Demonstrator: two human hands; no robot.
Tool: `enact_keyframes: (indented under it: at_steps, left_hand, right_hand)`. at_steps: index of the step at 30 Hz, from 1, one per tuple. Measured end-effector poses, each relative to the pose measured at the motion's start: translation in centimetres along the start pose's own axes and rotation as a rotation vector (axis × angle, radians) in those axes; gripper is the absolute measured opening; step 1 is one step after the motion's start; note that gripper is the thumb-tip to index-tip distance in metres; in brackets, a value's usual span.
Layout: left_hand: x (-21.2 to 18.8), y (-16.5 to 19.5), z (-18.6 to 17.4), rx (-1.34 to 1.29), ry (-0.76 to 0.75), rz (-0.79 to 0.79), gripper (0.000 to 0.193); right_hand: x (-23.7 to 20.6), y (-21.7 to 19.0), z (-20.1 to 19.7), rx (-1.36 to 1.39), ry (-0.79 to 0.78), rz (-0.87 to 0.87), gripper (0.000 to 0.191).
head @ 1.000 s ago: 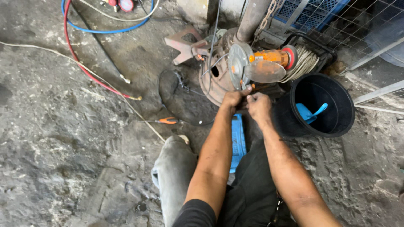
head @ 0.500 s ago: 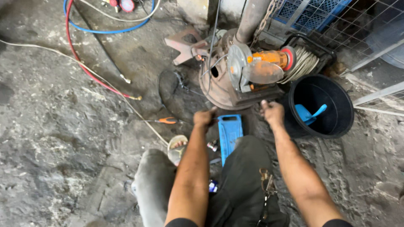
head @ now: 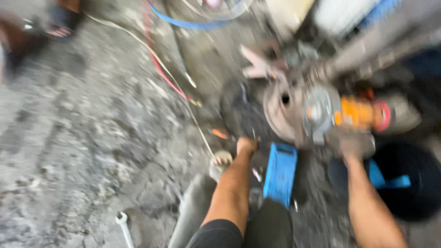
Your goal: The person uses a bench grinder to smooth a metal part, then moves to a radiator on the floor. They use a screwdriver to adjust components on the radiator and apply a spray can to the surface. The person retrieves a T-handle tool from a bag and uses it on the radiator.
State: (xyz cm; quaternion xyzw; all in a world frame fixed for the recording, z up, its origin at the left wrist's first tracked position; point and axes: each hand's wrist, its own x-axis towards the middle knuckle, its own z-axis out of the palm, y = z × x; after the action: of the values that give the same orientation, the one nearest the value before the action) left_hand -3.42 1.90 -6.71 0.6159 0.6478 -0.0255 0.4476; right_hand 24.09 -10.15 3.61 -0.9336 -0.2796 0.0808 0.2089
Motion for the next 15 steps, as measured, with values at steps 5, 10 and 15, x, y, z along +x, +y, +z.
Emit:
enact_keyframes:
  at_steps: [5,10,15]
  left_hand:
    - [2.2,0.0,-9.3,-0.133,-0.055,-0.08,0.048]
    - [-2.0,-10.3,-17.6,0.036,0.08,0.032,0.062]
    - [-20.5,-22.3,-26.0,0.154,-0.085,-0.222,0.047]
  right_hand:
    - [-0.2,2.8,-0.8,-0.009,-0.179,0.089,0.045]
    - [-10.6,3.6,-3.8,-0.088,-0.466,0.17,0.043]
    - [-14.3,-3.5,-9.6,-0.134,-0.746,0.157,0.042]
